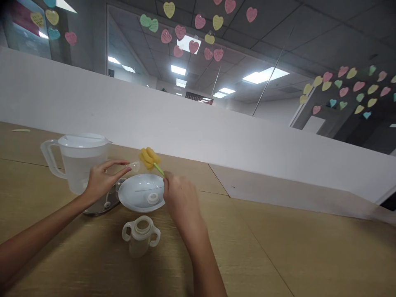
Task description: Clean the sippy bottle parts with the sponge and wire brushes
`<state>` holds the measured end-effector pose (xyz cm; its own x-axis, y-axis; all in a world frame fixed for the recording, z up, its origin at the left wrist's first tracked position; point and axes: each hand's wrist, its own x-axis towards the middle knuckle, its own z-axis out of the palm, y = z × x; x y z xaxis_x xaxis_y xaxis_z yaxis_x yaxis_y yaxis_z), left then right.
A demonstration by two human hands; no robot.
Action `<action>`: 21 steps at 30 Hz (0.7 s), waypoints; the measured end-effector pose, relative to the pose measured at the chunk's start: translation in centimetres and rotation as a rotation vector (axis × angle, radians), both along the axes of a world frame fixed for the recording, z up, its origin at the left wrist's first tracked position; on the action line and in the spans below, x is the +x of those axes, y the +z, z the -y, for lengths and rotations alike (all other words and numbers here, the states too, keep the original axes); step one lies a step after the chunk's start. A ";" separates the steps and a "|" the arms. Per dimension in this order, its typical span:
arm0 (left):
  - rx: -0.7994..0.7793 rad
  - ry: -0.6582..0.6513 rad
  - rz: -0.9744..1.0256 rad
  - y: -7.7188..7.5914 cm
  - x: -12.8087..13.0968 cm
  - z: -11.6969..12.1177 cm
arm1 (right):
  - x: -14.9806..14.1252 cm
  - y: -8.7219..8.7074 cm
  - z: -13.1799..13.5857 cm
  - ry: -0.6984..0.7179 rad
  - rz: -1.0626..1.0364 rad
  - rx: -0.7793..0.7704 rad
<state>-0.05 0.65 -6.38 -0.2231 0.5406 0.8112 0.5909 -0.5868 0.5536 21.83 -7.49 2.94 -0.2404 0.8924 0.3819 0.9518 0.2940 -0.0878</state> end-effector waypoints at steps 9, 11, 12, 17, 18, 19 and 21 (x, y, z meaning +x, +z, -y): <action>0.015 -0.090 0.069 -0.4 0.3 -0.3 | -0.3 0.1 0.2 0.051 0.020 -0.053; 0.026 -0.098 0.063 -0.3 0.3 -0.3 | -0.4 0.1 0.3 0.120 0.016 -0.065; 0.030 -0.097 0.061 -0.3 0.3 -0.3 | -0.5 0.1 0.4 0.145 0.022 -0.077; 0.036 -0.083 0.071 0.0 0.4 -0.1 | -0.8 -0.5 -0.3 0.034 0.110 -0.062; 0.027 -0.073 0.069 0.1 0.4 -0.1 | -0.8 -0.6 -0.4 0.002 0.118 -0.048; 0.013 -0.062 0.064 0.1 0.5 0.0 | -0.8 -0.7 -0.5 -0.014 0.118 -0.038; -0.022 -0.035 0.042 0.3 0.5 0.2 | -0.9 -0.6 -0.5 0.014 0.092 -0.034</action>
